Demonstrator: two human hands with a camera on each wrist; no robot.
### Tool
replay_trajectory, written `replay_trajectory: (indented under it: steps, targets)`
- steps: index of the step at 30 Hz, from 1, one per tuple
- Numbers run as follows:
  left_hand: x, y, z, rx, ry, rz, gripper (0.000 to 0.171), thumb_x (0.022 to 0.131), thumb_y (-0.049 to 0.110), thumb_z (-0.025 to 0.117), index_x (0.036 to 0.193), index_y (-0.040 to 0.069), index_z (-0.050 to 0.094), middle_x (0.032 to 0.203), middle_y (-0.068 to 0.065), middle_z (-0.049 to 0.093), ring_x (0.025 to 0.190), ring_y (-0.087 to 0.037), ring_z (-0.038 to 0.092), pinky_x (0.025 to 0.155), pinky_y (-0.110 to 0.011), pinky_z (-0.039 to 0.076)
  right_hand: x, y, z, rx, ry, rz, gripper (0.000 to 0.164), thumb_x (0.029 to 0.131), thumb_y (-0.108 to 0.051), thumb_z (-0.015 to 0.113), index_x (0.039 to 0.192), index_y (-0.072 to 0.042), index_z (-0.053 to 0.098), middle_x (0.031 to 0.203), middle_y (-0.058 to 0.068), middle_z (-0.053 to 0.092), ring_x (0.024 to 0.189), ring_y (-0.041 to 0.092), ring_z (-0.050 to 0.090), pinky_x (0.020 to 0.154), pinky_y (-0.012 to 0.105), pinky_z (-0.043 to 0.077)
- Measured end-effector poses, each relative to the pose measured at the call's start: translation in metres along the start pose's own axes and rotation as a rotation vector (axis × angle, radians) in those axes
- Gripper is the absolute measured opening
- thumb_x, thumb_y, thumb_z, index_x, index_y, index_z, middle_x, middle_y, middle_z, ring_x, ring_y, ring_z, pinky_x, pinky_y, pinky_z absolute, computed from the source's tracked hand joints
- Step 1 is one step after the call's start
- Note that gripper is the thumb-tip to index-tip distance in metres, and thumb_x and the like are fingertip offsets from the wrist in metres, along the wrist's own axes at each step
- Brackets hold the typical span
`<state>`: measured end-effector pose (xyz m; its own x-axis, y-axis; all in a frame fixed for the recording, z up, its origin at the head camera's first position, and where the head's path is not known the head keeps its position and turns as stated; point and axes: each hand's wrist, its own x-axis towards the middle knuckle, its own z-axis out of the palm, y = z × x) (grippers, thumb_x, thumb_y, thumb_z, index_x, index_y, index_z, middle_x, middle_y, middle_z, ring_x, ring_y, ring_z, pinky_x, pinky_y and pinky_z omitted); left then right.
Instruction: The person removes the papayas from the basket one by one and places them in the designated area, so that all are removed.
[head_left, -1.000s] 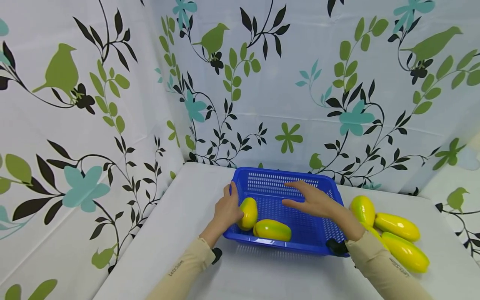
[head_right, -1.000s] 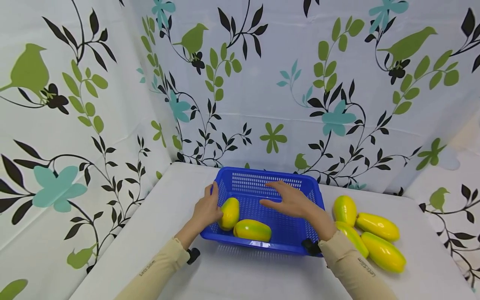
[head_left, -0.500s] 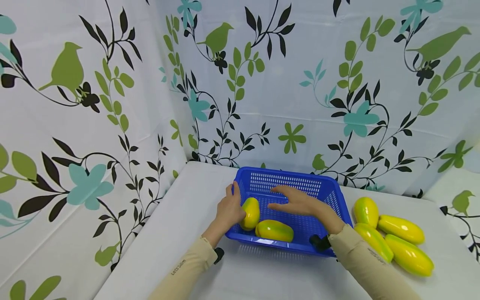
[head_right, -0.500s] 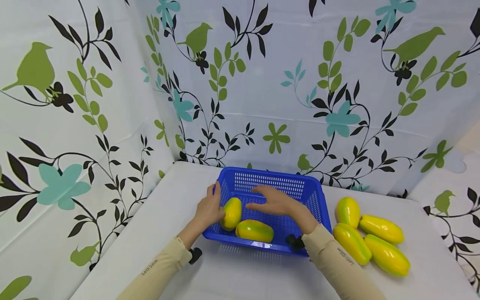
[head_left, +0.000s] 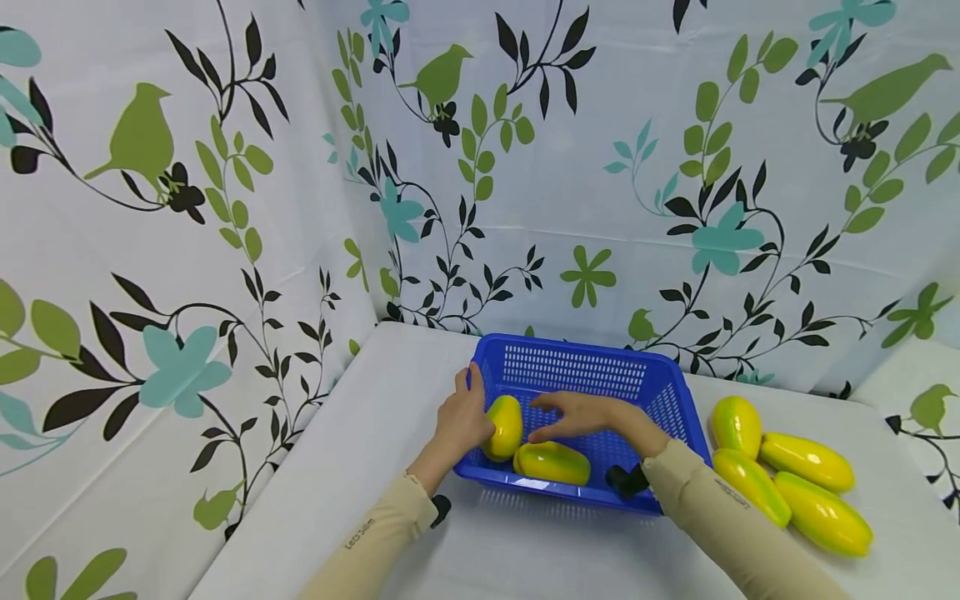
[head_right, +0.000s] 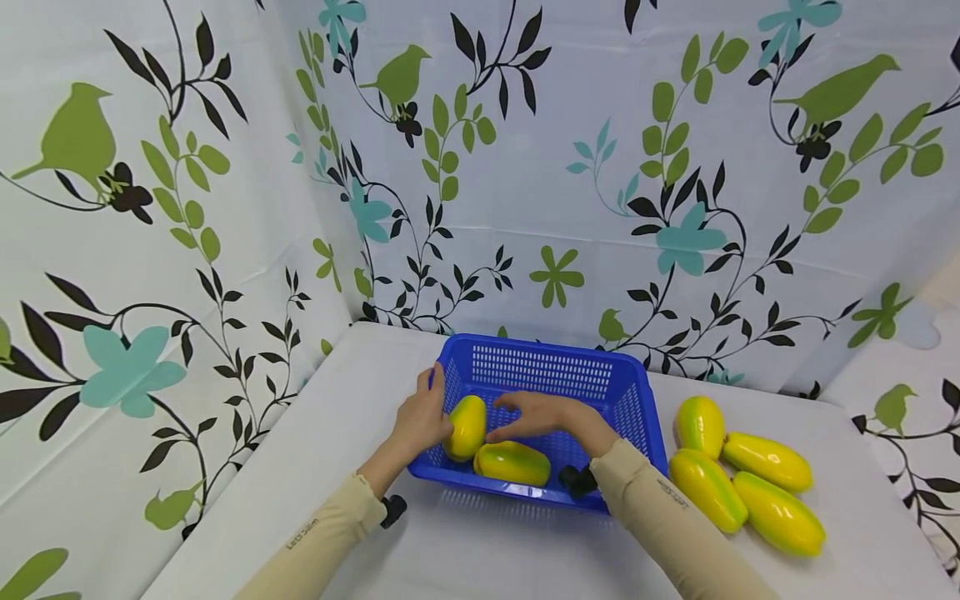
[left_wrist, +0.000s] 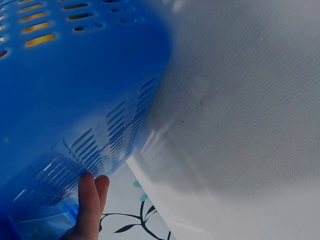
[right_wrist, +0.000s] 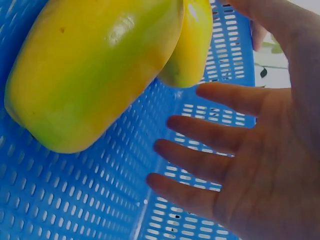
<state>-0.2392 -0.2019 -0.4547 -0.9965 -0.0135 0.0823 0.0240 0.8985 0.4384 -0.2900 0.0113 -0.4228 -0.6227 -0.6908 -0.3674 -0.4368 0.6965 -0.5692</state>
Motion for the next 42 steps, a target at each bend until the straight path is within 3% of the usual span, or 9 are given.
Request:
replay_trajectory:
  steps: [8, 19, 28, 37, 42]
  targets:
    - [-0.001, 0.000, 0.001, -0.006, 0.000, -0.001, 0.098, 0.074, 0.006, 0.075, 0.154, -0.005, 0.020, 0.150, -0.030, 0.029, 0.076, -0.031, 0.060, 0.074, -0.046, 0.055, 0.002, 0.000, 0.004, 0.005, -0.099, 0.039, 0.077, 0.085, -0.052, 0.068, 0.145, -0.010, 0.046, 0.138, 0.015, 0.053, 0.124, 0.032, 0.051, 0.099, 0.055, 0.044]
    - [-0.001, -0.001, 0.004, 0.016, 0.008, 0.015, 0.098, 0.073, 0.006, 0.075, 0.154, -0.006, 0.020, 0.148, -0.030, 0.031, 0.072, -0.029, 0.059, 0.071, -0.045, 0.055, 0.000, -0.004, 0.010, 0.094, -0.210, 0.159, 0.069, 0.081, -0.044, 0.076, 0.141, -0.017, 0.051, 0.132, 0.009, 0.056, 0.115, 0.028, 0.055, 0.081, 0.050, 0.055]
    - [-0.002, 0.003, 0.001, 0.002, 0.002, 0.013, 0.098, 0.073, 0.007, 0.075, 0.154, -0.006, 0.020, 0.149, -0.030, 0.031, 0.073, -0.029, 0.059, 0.072, -0.045, 0.055, 0.001, -0.004, 0.011, 0.077, -0.260, 0.150, 0.056, 0.081, -0.034, 0.079, 0.132, -0.022, 0.058, 0.124, 0.004, 0.060, 0.106, 0.024, 0.058, 0.074, 0.049, 0.057]
    - [-0.002, 0.002, 0.001, 0.004, -0.002, 0.013, 0.098, 0.074, 0.006, 0.074, 0.154, -0.006, 0.019, 0.150, -0.030, 0.030, 0.068, -0.026, 0.056, 0.070, -0.043, 0.055, -0.002, -0.005, 0.008, 0.058, -0.261, 0.144, 0.053, 0.083, -0.032, 0.078, 0.131, -0.021, 0.058, 0.120, 0.002, 0.059, 0.106, 0.024, 0.057, 0.078, 0.051, 0.056]
    - [0.000, -0.001, -0.001, 0.009, 0.002, 0.007, 0.098, 0.073, 0.007, 0.075, 0.154, -0.006, 0.019, 0.150, -0.031, 0.030, 0.074, -0.030, 0.059, 0.072, -0.045, 0.055, -0.006, -0.007, 0.002, 0.003, -0.197, 0.106, 0.057, 0.083, -0.032, 0.077, 0.135, -0.019, 0.056, 0.125, 0.003, 0.056, 0.111, 0.025, 0.053, 0.093, 0.052, 0.048]
